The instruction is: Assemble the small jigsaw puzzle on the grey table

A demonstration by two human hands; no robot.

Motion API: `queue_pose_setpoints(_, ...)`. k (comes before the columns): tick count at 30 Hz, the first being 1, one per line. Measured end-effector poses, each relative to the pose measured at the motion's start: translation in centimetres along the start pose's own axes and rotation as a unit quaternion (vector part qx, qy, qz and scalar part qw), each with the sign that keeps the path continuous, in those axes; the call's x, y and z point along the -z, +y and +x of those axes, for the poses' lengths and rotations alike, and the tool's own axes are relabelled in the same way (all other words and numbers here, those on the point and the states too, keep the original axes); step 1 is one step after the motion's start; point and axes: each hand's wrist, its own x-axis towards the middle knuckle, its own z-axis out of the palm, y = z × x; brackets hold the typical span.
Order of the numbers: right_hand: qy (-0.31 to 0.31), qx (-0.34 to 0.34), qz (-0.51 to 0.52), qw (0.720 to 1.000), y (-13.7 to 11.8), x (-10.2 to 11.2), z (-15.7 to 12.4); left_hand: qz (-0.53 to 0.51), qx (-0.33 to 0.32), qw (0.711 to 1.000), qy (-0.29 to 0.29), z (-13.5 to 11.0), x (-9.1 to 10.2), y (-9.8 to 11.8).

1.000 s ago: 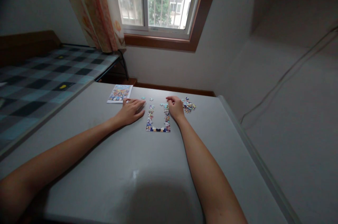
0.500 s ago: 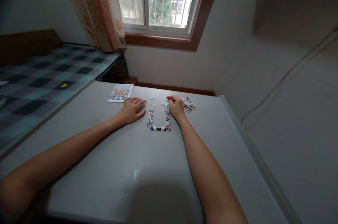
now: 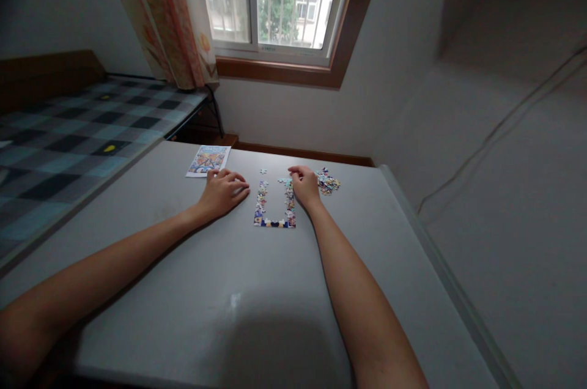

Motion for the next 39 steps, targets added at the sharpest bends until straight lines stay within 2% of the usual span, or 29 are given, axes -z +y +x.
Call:
queue_pose_setpoints(4, -0.005, -0.006, -0.001, 1.0, 0.09, 0.04, 0.02, 0.008, 0.054, 0.998, 0.023, -0.1, -0.04, -0.17)
queue_pose_setpoints(12, -0.007, -0.004, -0.004, 1.0, -0.25, 0.22, -0.1, -0.023, 0.051, 0.998, -0.006, 0.24, -0.36, -0.32)
queue_pose_setpoints(17, -0.009, -0.006, -0.006, 1.0, -0.21, 0.22, -0.09, -0.007, 0.08, 0.997, 0.009, 0.18, -0.45, -0.33)
queue_pose_setpoints(21, -0.006, -0.003, -0.005, 1.0, -0.1, 0.16, -0.09, -0.012, 0.077, 0.997, 0.009, 0.08, -0.49, -0.36)
queue_pose_setpoints(30, -0.013, -0.007, -0.009, 1.0, -0.31, 0.21, -0.12, -0.109, 0.094, 0.989, -0.011, 0.64, -0.61, -0.72)
queue_pose_setpoints(35, -0.016, -0.001, -0.018, 1.0, -0.16, 0.27, -0.19, -0.156, 0.039, 0.987, -0.027, 0.57, -0.47, -0.7)
queue_pose_setpoints(39, -0.022, -0.01, 0.0, 1.0, -0.35, 0.24, 0.0, -0.214, -0.017, 0.977, 0.008, 0.51, -0.72, -1.0)
